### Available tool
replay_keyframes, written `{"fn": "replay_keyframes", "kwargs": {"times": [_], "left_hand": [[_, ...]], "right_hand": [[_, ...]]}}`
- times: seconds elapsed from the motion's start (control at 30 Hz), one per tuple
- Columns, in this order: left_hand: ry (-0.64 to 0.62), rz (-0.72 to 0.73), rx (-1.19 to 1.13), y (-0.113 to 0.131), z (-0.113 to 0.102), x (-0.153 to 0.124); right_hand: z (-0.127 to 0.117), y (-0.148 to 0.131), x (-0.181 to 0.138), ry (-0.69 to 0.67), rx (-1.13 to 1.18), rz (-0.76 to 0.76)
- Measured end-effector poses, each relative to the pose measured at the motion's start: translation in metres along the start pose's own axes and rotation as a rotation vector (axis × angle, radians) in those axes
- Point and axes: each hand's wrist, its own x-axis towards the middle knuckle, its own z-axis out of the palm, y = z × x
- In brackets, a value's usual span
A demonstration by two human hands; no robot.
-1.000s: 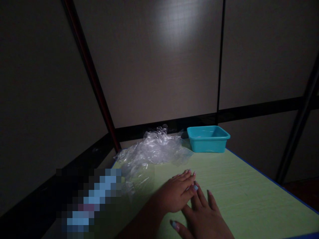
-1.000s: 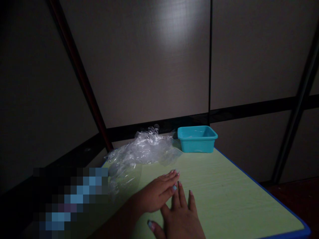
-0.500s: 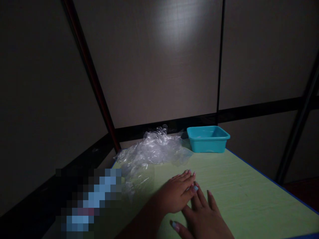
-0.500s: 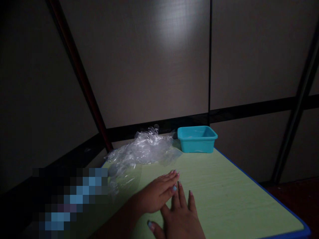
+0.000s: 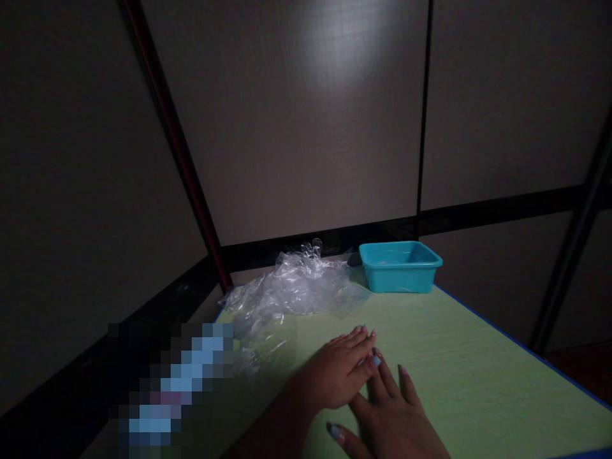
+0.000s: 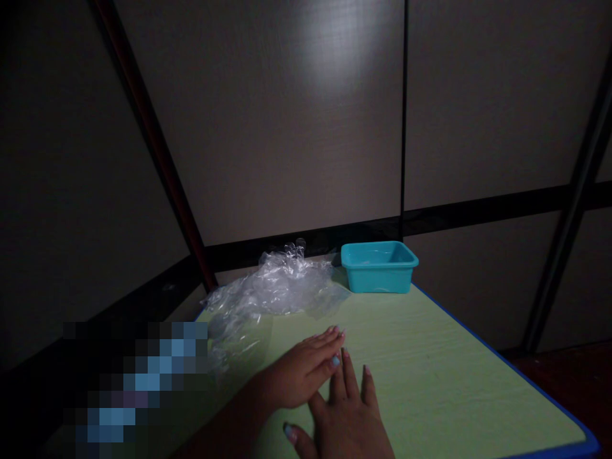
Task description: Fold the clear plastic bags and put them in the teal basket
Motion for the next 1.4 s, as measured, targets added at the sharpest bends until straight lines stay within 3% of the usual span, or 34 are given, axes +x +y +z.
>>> {"fn": "replay_keyframes", "kwargs": {"times": [0.37,0.63,1.0,1.4], "left_hand": [[0.006,0.012,0.006,-0.0009,0.001,-0.0001],[0.009,-0.001,-0.005,-0.0023,0.0023,0.0001],[0.014,0.013,-0.018,-0.001,0.0007,-0.0007],[0.001,0.006,0.001,-0.0013,0.0014,0.0001]], "right_hand": [[0.004,0.0013,-0.0002,0.071,0.032,-0.017],[0.0009,0.0003,-0.0006,0.02,0.001,-0.004],[0.0057,0.0025,-0.0014,0.075,0.042,-0.008],[0.0,0.0004,-0.0017,0.034,0.046,-0.002]]}}
